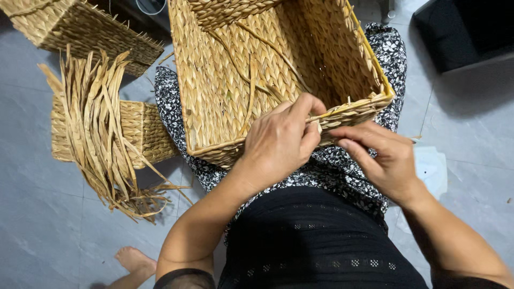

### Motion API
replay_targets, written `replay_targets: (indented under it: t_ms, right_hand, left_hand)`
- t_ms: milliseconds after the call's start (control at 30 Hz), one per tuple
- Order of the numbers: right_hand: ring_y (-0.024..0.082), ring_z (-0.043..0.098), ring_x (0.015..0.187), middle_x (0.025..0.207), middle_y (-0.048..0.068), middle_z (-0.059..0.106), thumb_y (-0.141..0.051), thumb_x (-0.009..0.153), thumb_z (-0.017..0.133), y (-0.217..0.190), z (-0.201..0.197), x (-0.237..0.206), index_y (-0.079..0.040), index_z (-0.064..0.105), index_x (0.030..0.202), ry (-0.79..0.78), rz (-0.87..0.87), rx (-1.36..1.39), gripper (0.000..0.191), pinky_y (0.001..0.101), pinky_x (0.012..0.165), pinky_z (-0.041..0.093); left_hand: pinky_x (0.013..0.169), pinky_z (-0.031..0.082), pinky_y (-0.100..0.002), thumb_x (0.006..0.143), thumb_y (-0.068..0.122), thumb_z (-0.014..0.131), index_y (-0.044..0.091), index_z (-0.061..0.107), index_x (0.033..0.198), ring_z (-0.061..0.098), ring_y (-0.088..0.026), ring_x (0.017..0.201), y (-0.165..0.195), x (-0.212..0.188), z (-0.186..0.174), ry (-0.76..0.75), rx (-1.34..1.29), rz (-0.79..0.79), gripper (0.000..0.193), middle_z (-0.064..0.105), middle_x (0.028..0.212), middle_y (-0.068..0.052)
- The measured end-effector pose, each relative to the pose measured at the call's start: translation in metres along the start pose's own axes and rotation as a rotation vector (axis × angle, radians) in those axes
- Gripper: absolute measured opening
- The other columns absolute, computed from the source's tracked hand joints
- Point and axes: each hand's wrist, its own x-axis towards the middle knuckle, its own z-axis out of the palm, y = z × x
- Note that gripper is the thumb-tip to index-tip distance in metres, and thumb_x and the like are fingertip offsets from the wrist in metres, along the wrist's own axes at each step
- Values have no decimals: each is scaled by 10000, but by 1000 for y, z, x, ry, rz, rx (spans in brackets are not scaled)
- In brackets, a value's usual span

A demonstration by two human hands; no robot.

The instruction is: The person sits on the floor with a woven water-hyacinth basket on their lap and weaves flat reed strips along the basket's rim, tucking and pressing each strip into the weave. They use scissors to trim excess material and continue securing strips around the edge.

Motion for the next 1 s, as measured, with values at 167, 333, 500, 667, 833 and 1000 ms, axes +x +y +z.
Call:
replay_targets:
  t_ms: [167, 333, 500, 667, 833, 1000]
  right_hand:
    - [119, 689, 852, 964, 54, 706, -38, 902, 761, 6, 19, -11, -2, 704, 1227, 32, 96, 97, 332, 237, 745, 546]
    - [98, 648, 858, 991, 41, 637, -76, 845, 814, 3, 41, -7, 5, 680, 1136, 95, 173, 206, 331, 225, 701, 542]
    - [80, 588, 849, 1041, 54, 661, -52, 927, 762, 14, 40, -16, -9, 664, 984, 72, 129, 238, 122, 224, 706, 480]
    - [103, 655, 874, 1041, 91, 698, -52, 985, 681, 34, 17, -19, -5, 625, 979, -58, 307, 640, 74, 240, 764, 549]
    - [182, 705, 725, 843, 159, 697, -23, 980, 678, 27, -17, -15, -2, 631, 1088, -18, 564, 916, 120, 277, 630, 569]
    - [135, 700, 740, 984, 191, 734, -32, 1000, 619, -3, -40, 6, 35, 659, 1117, -22, 351, 1016, 140, 241, 647, 573]
  left_hand:
    - [677, 555, -383, 980, 185, 545, 145, 566, 1240, 762, -224, 774, 3, 5, -15, -136, -243, -56, 264, 766, 843, -25]
    - [759, 585, -368, 1023, 180, 524, 161, 587, 1275, 785, -216, 867, 1, 3, -19, -103, -346, -41, 261, 786, 893, -27]
    - [741, 567, -369, 1003, 143, 541, 155, 582, 1302, 746, -241, 805, -3, -1, -20, -143, -325, -52, 302, 725, 854, -42]
    - [760, 573, -367, 932, 110, 684, 136, 602, 1237, 706, -248, 908, -5, -6, -16, 5, -163, 162, 317, 610, 1051, -64]
    - [735, 560, -360, 863, 224, 808, 138, 629, 1179, 694, -220, 910, -6, -8, -4, 72, -76, 192, 373, 617, 1039, -27]
    - [745, 556, -339, 889, 213, 774, 141, 710, 1071, 673, -193, 894, 0, -5, 9, 286, -23, 248, 206, 630, 971, -12]
